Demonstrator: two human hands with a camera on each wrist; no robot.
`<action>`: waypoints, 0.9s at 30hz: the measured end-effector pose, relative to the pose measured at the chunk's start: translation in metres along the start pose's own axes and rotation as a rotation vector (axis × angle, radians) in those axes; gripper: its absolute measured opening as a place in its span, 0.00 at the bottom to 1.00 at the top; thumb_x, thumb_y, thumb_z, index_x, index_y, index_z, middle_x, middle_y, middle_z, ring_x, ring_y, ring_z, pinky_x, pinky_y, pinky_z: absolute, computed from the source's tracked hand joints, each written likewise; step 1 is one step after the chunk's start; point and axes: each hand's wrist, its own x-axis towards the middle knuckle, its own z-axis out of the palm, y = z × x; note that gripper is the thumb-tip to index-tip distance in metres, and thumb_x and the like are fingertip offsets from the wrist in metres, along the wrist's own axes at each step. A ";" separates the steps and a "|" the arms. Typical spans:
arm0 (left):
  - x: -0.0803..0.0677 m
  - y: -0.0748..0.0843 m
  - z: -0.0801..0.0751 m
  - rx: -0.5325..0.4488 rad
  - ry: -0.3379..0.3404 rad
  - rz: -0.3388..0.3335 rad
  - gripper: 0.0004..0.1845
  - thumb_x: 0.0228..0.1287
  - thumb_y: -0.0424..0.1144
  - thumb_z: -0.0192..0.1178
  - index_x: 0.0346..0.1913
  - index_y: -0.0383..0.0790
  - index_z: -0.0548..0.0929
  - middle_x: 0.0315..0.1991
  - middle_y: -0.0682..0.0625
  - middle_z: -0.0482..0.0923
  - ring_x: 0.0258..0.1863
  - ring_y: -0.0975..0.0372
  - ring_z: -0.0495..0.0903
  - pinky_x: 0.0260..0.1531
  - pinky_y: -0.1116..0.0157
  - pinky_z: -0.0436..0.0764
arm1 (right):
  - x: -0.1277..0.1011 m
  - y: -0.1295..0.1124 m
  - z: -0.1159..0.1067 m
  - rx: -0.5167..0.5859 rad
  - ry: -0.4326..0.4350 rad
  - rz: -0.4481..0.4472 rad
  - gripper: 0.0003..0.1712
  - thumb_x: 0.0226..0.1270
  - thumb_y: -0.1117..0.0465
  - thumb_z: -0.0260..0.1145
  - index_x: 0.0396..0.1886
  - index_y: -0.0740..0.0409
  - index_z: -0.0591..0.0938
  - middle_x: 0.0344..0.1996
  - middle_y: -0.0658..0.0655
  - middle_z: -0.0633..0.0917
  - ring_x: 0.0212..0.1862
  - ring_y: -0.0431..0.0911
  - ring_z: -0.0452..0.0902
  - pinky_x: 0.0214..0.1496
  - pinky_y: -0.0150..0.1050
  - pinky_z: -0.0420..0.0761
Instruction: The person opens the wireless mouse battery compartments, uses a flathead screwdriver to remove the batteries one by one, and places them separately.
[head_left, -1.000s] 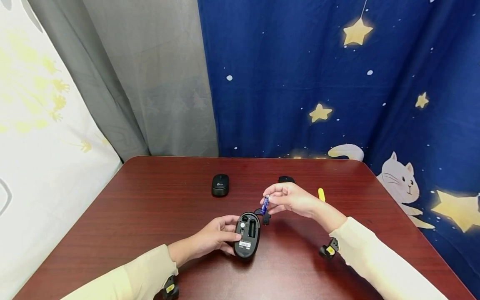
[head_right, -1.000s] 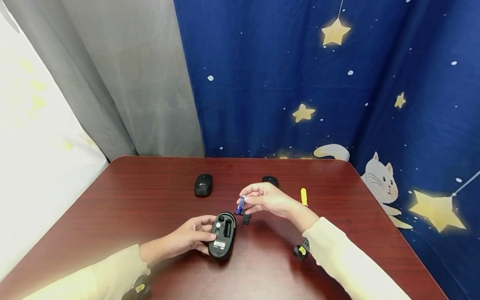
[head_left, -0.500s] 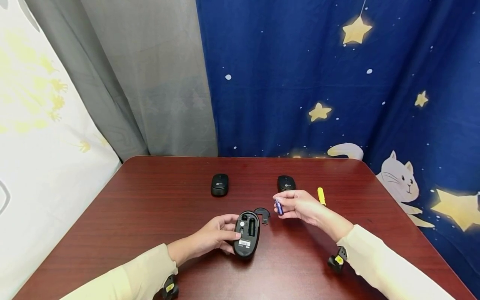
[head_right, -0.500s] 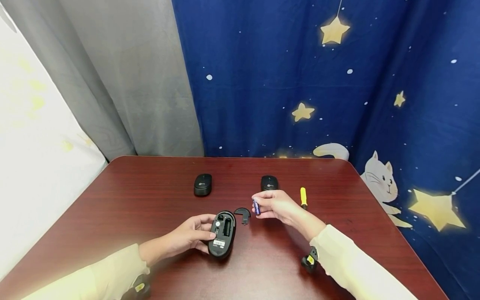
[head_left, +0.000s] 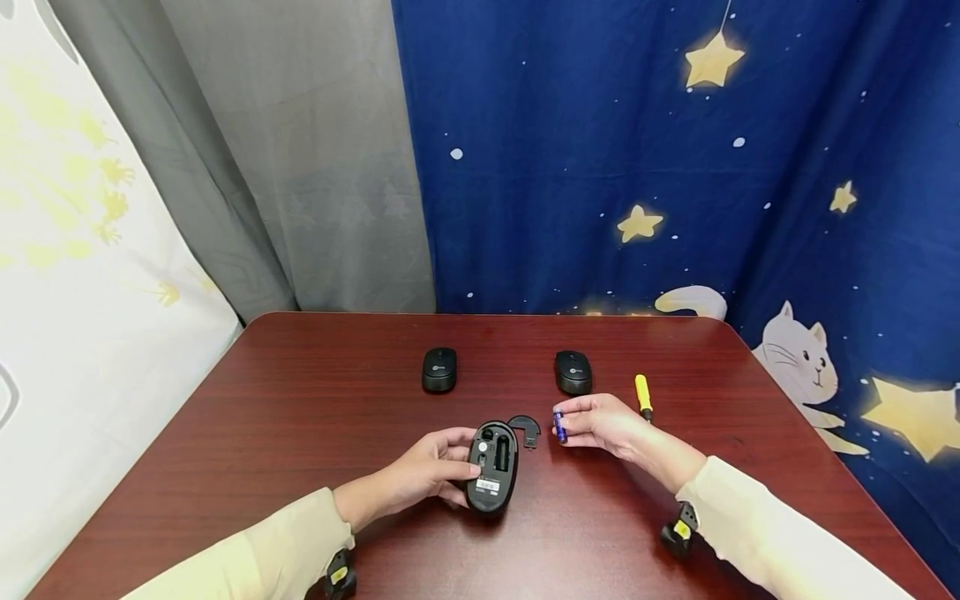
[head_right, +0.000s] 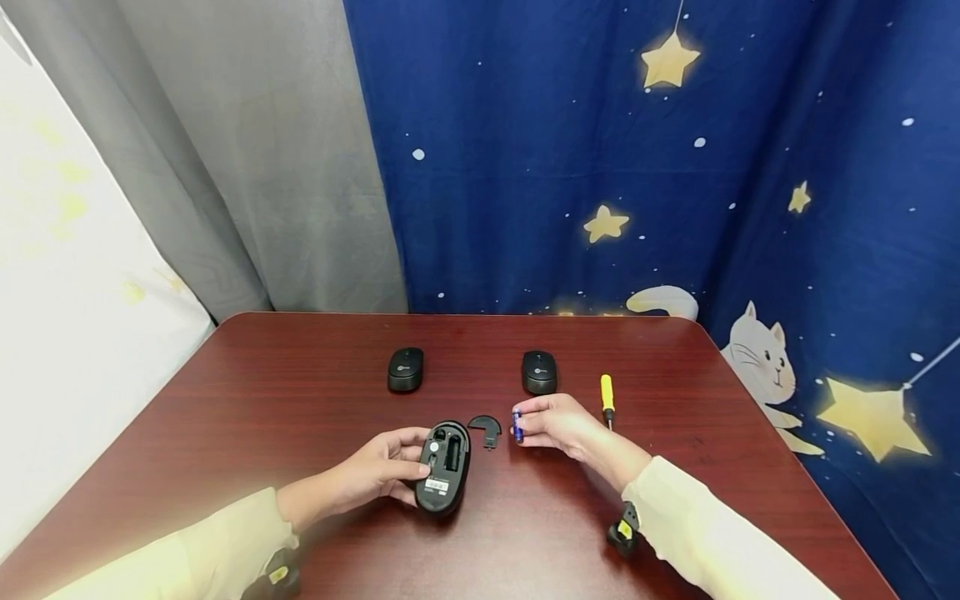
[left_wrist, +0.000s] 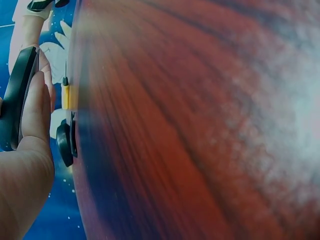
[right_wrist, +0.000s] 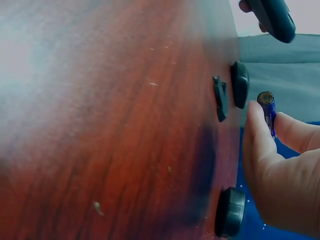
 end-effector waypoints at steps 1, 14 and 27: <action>0.000 0.000 0.000 0.000 -0.001 0.001 0.29 0.62 0.26 0.59 0.64 0.24 0.63 0.47 0.36 0.81 0.36 0.55 0.84 0.28 0.63 0.85 | 0.001 0.002 0.001 -0.005 0.016 0.003 0.23 0.68 0.74 0.58 0.60 0.81 0.67 0.42 0.63 0.83 0.41 0.48 0.82 0.49 0.46 0.82; -0.003 0.003 -0.005 -0.001 0.017 0.002 0.30 0.61 0.26 0.60 0.64 0.24 0.62 0.47 0.36 0.81 0.37 0.55 0.84 0.29 0.60 0.85 | 0.002 0.013 0.015 -0.124 0.188 0.033 0.15 0.63 0.75 0.63 0.49 0.77 0.76 0.38 0.64 0.85 0.35 0.44 0.81 0.41 0.43 0.85; -0.008 0.005 -0.021 0.011 0.078 0.013 0.31 0.62 0.26 0.60 0.66 0.24 0.61 0.48 0.36 0.80 0.37 0.54 0.84 0.29 0.59 0.85 | 0.005 0.018 0.027 -0.246 0.279 -0.028 0.12 0.57 0.76 0.68 0.41 0.76 0.78 0.30 0.60 0.85 0.32 0.47 0.82 0.36 0.45 0.85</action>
